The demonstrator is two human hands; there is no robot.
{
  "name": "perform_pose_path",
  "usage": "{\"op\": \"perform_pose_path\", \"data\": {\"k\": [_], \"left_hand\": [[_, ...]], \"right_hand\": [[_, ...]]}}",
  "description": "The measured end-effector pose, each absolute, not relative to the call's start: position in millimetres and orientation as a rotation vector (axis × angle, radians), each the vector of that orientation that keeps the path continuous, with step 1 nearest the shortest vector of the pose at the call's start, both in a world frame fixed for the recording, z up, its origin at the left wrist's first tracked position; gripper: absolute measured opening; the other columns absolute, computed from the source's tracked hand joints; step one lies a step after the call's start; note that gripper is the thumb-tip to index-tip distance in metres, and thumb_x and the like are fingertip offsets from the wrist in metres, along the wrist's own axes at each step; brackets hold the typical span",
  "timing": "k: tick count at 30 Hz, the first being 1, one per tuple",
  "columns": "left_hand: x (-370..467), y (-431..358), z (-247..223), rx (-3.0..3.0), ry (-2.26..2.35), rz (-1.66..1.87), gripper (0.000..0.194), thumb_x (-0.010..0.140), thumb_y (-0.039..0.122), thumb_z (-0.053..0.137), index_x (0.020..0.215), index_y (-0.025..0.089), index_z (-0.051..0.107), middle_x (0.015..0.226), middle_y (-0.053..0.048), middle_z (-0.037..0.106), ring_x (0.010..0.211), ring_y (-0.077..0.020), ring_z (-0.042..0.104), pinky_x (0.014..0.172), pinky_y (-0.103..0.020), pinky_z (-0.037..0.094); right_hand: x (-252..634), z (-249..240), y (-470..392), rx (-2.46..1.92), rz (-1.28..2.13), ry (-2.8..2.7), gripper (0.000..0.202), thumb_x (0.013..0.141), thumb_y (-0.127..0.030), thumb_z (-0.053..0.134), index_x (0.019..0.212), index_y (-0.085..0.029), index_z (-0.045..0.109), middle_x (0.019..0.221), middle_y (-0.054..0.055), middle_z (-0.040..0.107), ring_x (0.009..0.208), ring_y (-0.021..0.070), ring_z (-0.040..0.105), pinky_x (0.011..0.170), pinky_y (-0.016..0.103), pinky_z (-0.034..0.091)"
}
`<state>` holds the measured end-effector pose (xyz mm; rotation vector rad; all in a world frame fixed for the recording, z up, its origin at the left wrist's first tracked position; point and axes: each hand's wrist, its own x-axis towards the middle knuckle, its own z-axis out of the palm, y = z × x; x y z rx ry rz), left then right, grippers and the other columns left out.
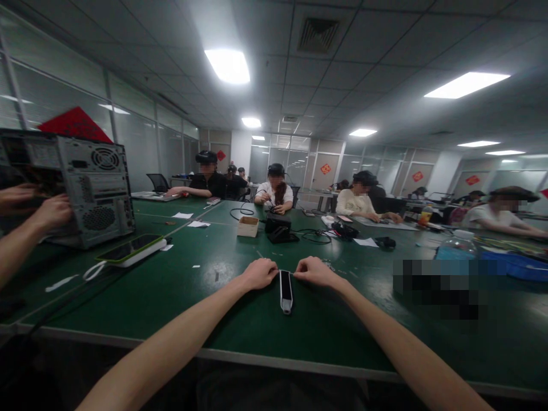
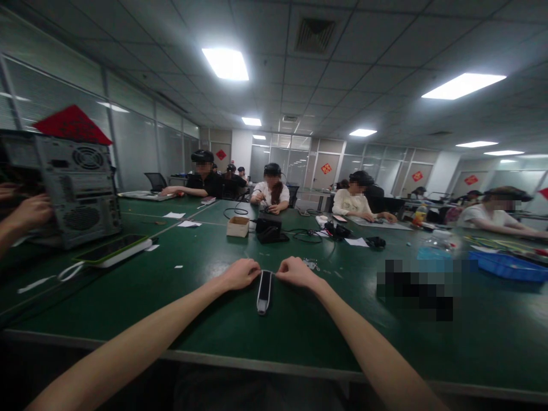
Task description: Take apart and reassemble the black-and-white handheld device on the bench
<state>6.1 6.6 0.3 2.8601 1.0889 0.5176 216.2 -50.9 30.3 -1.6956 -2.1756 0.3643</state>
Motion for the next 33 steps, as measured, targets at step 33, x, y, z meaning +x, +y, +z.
{"op": "perform_pose_path", "data": {"k": [33], "left_hand": [[5, 10, 2, 2.868, 1.014, 0.520, 0.024, 0.088, 0.027, 0.043, 0.091, 0.019, 0.065, 0.090, -0.006, 0.066, 0.083, -0.0183, 0.060, 0.072, -0.025, 0.044]], "right_hand": [[224, 22, -48, -1.506, 0.219, -2.360, 0.022, 0.082, -0.031, 0.054, 0.092, -0.017, 0.068, 0.088, 0.004, 0.067, 0.077, 0.0143, 0.060, 0.070, 0.024, 0.045]]}}
